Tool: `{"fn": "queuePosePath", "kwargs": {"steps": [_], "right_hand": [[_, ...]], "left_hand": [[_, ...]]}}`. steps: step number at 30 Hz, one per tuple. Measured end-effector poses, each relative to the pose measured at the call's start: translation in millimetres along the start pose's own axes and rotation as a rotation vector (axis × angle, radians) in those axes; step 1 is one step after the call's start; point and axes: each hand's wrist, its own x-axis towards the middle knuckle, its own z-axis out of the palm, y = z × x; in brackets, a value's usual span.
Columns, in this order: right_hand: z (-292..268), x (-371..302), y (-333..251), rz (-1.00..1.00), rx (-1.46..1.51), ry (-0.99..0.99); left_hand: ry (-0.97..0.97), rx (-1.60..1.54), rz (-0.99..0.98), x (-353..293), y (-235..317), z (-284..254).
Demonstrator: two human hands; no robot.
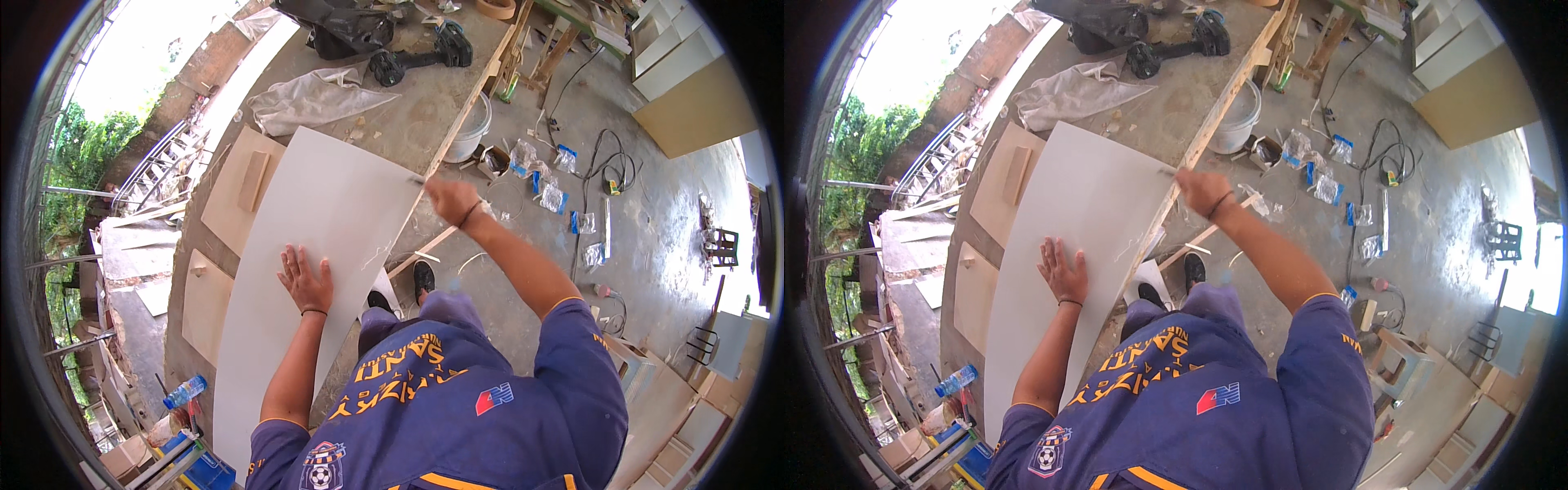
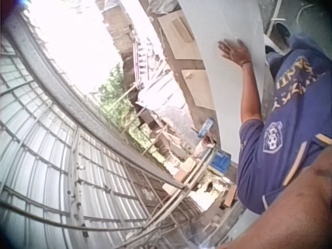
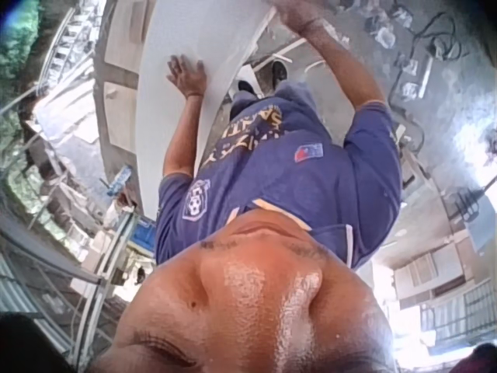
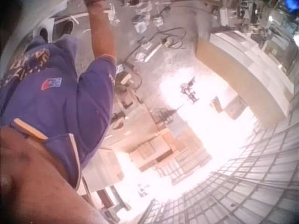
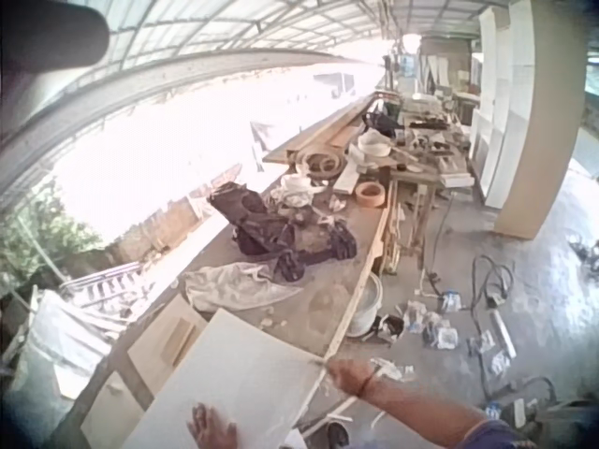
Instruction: The person wipes a large white panel with a cloth dampened from a plastic bottle, turns the panel over, and then uses a small tool to scrape or mark the edge and surface of the panel.
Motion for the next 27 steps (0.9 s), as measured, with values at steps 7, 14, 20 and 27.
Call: {"fn": "queuePosePath", "kwargs": {"steps": [7,14,20,27], "right_hand": [[0,15,30,0.118,-0.098,0.011],[-5,16,25,0.171,-0.063,-0.032],[-4,-2,-19,0.074,0.011,-0.074],[4,7,5,0.164,0.051,0.055]], "left_hand": [[0.003,0.001,0.018,0,2,-1],[0.011,-0.007,0.029,0,6,-3],[0.006,0.005,0.004,-2,-1,-3],[-0.002,0.006,0.000,4,3,-3]]}}
